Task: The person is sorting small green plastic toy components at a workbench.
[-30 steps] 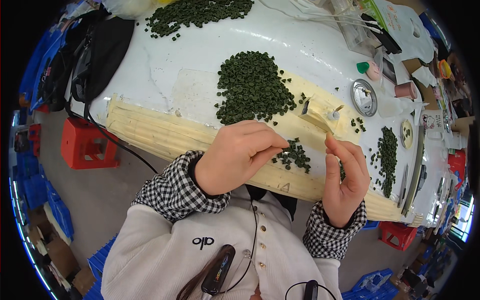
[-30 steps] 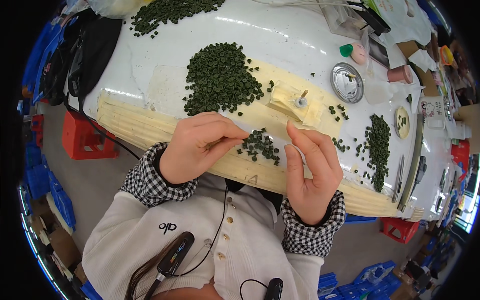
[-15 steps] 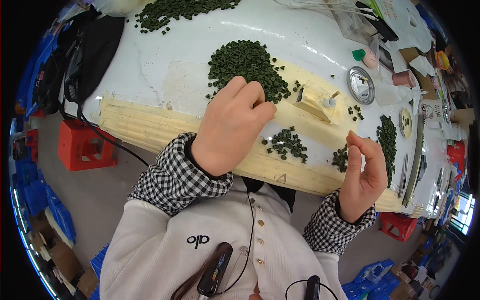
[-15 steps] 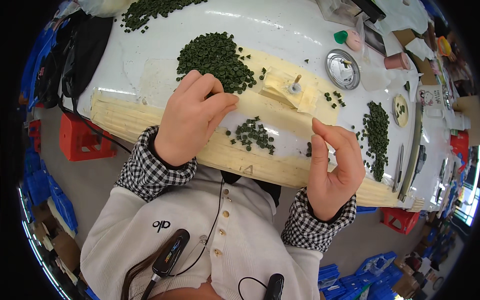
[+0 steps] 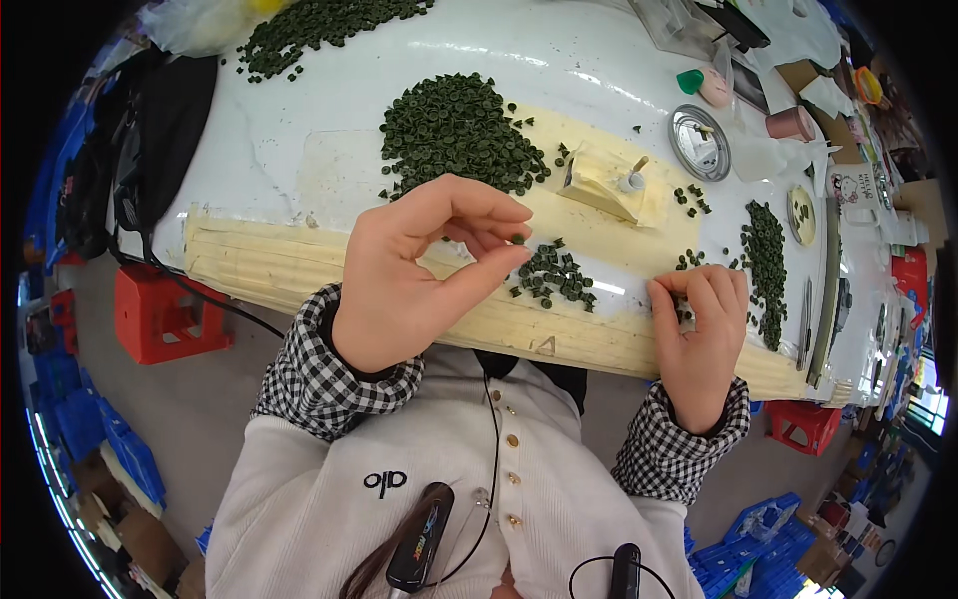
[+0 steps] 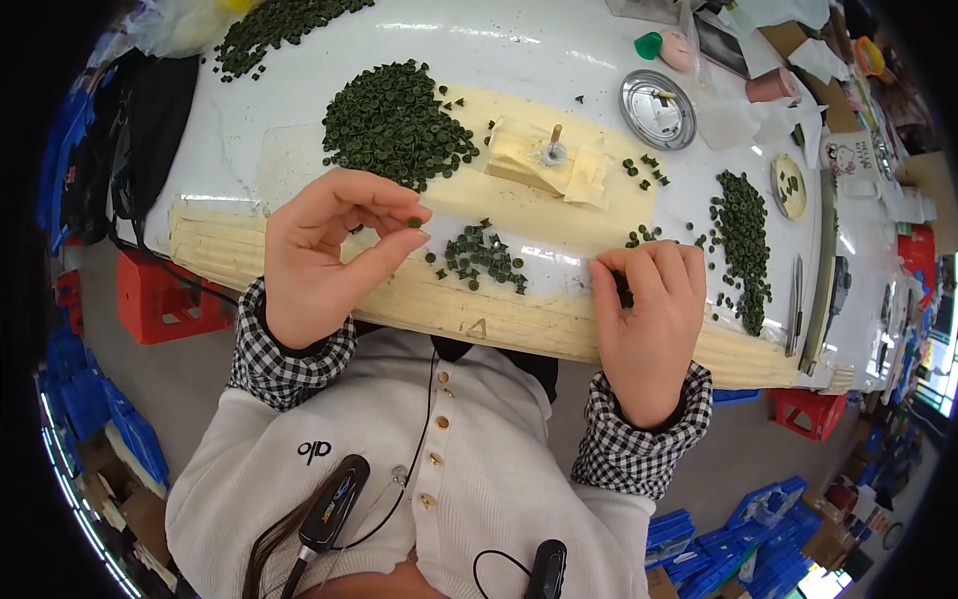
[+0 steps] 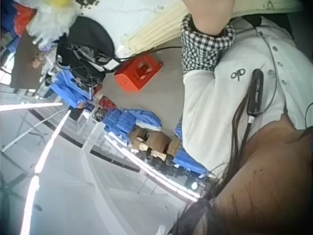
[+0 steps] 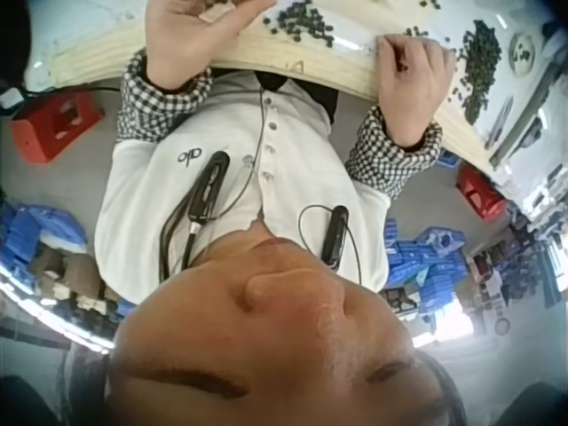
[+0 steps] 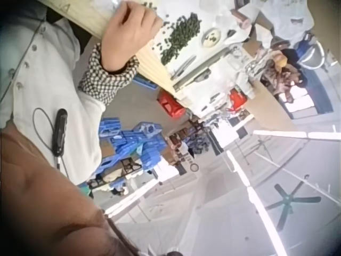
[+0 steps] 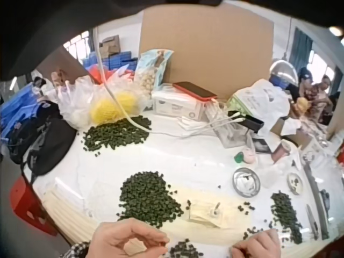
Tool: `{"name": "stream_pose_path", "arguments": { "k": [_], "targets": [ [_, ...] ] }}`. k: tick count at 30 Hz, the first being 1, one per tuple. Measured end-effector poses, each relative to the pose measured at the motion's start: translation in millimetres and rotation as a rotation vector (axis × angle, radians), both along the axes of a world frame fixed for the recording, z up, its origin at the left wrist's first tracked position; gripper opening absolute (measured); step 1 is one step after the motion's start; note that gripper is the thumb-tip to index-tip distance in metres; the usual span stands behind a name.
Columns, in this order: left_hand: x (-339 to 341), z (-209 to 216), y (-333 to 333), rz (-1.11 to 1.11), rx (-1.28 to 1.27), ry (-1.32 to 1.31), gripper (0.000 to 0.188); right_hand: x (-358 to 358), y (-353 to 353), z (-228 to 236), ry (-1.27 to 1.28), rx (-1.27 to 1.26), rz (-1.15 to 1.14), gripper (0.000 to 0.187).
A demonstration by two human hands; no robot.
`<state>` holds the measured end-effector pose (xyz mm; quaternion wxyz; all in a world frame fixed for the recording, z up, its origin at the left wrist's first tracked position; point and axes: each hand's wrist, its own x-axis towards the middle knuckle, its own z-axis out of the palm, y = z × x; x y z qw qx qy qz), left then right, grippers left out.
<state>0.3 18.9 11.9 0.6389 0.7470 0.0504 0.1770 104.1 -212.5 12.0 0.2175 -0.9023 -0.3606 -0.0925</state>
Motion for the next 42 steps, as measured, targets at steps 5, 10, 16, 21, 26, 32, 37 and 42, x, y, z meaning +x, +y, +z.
{"name": "stream_pose_path", "arguments": {
  "k": [5, 10, 16, 21, 26, 32, 37, 42],
  "targets": [
    [-5, -6, 1, -0.108, -0.305, 0.078, 0.017, -1, 5, -6, 0.081, 0.251, -0.021, 0.01],
    [2, -6, -5, -0.221, -0.566, 0.171, 0.015, -20, 25, 1, 0.338, 0.574, 0.05, 0.015],
    [7, -8, -12, -0.23, -0.68, 0.177, 0.017, -20, 44, -1, 0.505, 0.722, 0.22, 0.019],
    [8, -13, -11, -0.23, -0.671, 0.137, 0.017, -25, 51, -1, 0.81, 0.87, 0.1, 0.019],
    [7, -12, -12, -0.231, -0.642, 0.126, 0.015, -21, 45, -6, 0.885, 0.884, 0.159, 0.018],
    [6, -11, -11, -0.22, -0.645, 0.11, 0.014, -22, 50, -3, 1.039, 0.963, 0.135, 0.018],
    [7, -10, -14, -0.202, -0.647, 0.09, 0.015, -21, 49, -4, 1.143, 1.034, 0.167, 0.02],
    [7, -11, -19, -0.19, -0.657, 0.028, 0.015, -20, 48, -9, 1.108, 1.065, 0.207, 0.017]
  ]
}}
